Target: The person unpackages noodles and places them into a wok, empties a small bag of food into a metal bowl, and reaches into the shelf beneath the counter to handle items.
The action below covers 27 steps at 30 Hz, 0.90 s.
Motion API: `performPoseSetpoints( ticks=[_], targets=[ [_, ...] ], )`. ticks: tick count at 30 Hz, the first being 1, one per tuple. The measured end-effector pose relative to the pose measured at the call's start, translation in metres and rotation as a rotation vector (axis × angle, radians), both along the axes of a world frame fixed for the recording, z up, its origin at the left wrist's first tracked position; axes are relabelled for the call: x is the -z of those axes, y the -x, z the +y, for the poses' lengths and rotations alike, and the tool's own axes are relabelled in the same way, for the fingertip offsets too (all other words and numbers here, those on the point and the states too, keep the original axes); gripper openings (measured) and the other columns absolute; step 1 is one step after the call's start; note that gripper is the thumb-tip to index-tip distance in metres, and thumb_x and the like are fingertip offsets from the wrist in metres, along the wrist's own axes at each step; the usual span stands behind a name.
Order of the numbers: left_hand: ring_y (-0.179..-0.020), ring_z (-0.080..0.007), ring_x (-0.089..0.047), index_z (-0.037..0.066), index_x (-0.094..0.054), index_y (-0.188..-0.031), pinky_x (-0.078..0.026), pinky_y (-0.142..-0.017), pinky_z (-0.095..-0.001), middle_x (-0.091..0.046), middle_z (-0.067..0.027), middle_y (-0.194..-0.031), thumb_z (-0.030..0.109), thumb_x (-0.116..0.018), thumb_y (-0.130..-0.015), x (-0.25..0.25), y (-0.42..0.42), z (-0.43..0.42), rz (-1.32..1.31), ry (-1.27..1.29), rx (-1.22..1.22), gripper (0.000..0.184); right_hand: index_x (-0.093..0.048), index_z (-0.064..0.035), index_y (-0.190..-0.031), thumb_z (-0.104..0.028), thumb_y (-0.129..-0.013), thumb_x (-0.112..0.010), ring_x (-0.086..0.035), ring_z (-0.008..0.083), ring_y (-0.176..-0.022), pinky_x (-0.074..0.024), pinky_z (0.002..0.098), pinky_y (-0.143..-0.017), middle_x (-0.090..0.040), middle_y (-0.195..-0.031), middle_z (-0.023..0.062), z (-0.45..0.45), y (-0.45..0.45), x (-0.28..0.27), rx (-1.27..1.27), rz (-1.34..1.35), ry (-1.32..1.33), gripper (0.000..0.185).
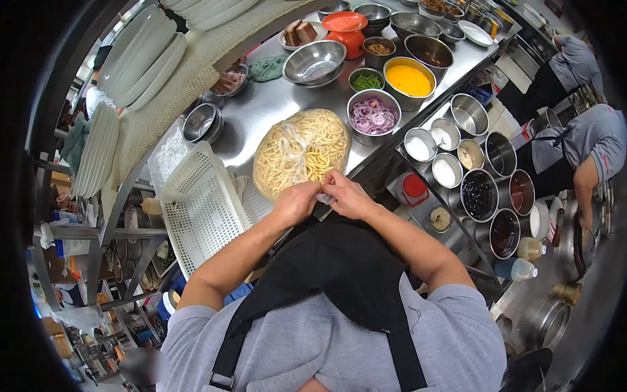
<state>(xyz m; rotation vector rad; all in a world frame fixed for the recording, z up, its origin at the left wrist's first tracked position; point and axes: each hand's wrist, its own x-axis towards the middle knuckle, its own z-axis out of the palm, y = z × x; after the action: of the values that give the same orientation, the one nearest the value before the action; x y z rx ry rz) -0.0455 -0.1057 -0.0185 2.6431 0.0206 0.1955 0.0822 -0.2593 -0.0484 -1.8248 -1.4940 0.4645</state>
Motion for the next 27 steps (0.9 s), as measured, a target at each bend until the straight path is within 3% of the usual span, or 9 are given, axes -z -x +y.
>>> performPoseSetpoints(
  ticks=[5,12,16,17,20,22,24,25,27],
  targets=[
    [-0.078,-0.0346,-0.063,0.006,-0.056,-0.095,-0.051,-0.066,-0.0453,-0.062,-0.0151,-0.084,0.008,-0.057,-0.083,-0.002,0.004,0.004,-0.012,0.047,-0.007,0.013,-0.059,-0.0043,-0.093,-0.002,-0.076,-0.064,-0.06,0.0314,-0.095,-0.0497,0.0406,-0.076,-0.054,-0.104,0.0084,0.002,0.014,0.0,0.07,0.036,-0.152,0.018],
    [-0.085,-0.0331,-0.063,0.006,-0.059,-0.096,-0.052,-0.07,-0.0443,-0.061,-0.0138,-0.087,0.01,-0.062,-0.075,0.004,0.01,0.002,0.173,-0.145,0.036,0.022,-0.06,-0.0046,-0.092,0.0,-0.077,-0.061,-0.061,0.0318,-0.092,-0.0502,0.0409,-0.073,-0.058,-0.1,0.0078,-0.002,0.03,0.014,0.218,-0.04,-0.2,0.016],
    [-0.082,-0.0332,-0.065,0.008,-0.063,-0.094,-0.052,-0.07,-0.0443,-0.064,-0.014,-0.083,0.009,-0.06,-0.072,0.016,0.004,0.007,0.22,-0.17,0.075,0.022,-0.058,-0.0045,-0.098,-0.002,-0.077,-0.06,-0.06,0.0357,-0.093,-0.0495,0.0423,-0.075,-0.059,-0.101,0.0117,-0.004,0.036,0.029,0.2,0.139,-0.211,0.021],
    [-0.082,-0.0352,-0.065,0.007,-0.063,-0.089,-0.052,-0.071,-0.0451,-0.066,-0.0161,-0.082,0.009,-0.06,-0.069,0.015,0.004,0.007,0.112,-0.056,0.052,0.02,-0.057,-0.0046,-0.101,-0.003,-0.077,-0.06,-0.06,0.0375,-0.093,-0.0492,0.0427,-0.075,-0.06,-0.101,0.013,-0.003,0.037,0.033,0.2,0.202,-0.222,0.024],
    [-0.084,-0.0374,-0.065,0.005,-0.063,-0.087,-0.051,-0.071,-0.0467,-0.067,-0.0185,-0.083,0.009,-0.06,-0.069,0.01,0.002,0.009,0.133,-0.023,0.024,0.019,-0.055,-0.0048,-0.105,-0.004,-0.077,-0.06,-0.059,0.0398,-0.093,-0.0487,0.0426,-0.076,-0.059,-0.1,0.0159,0.0,0.042,0.028,0.244,0.159,-0.147,0.029],
    [-0.082,-0.0397,-0.065,0.004,-0.062,-0.087,-0.051,-0.07,-0.0479,-0.066,-0.0212,-0.08,0.012,-0.058,-0.071,0.007,0.0,0.01,0.266,-0.052,0.02,0.019,-0.057,-0.0039,-0.096,-0.006,-0.078,-0.06,-0.06,0.0391,-0.088,-0.0492,0.042,-0.073,-0.06,-0.094,0.0165,0.01,0.036,0.042,0.251,0.09,-0.152,0.019],
    [-0.079,-0.0405,-0.065,0.004,-0.062,-0.086,-0.051,-0.07,-0.0496,-0.066,-0.0221,-0.079,0.012,-0.055,-0.074,0.003,0.001,0.014,0.224,-0.064,-0.004,0.016,-0.059,-0.0034,-0.084,-0.01,-0.079,-0.061,-0.061,0.0381,-0.081,-0.0497,0.0422,-0.068,-0.061,-0.085,0.0161,0.02,0.035,0.052,0.332,0.027,-0.145,0.009],
    [-0.078,-0.0409,-0.065,0.003,-0.062,-0.085,-0.051,-0.069,-0.0504,-0.065,-0.0226,-0.078,0.012,-0.055,-0.074,0.004,0.001,0.016,0.245,-0.059,-0.049,0.015,-0.058,-0.0042,-0.073,-0.014,-0.079,-0.061,-0.062,0.0381,-0.072,-0.0495,0.0435,-0.062,-0.062,-0.075,0.016,0.028,0.036,0.056,0.363,-0.07,-0.284,0.012],
    [-0.076,-0.0422,-0.064,0.003,-0.062,-0.084,-0.05,-0.069,-0.0522,-0.065,-0.0232,-0.076,0.012,-0.053,-0.076,0.005,0.0,0.02,0.243,-0.044,-0.096,0.015,-0.058,-0.0045,-0.072,-0.014,-0.079,-0.061,-0.062,0.0384,-0.07,-0.0494,0.0442,-0.061,-0.061,-0.073,0.0164,0.038,0.036,0.057,0.381,-0.086,-0.255,0.012]
  ],
)
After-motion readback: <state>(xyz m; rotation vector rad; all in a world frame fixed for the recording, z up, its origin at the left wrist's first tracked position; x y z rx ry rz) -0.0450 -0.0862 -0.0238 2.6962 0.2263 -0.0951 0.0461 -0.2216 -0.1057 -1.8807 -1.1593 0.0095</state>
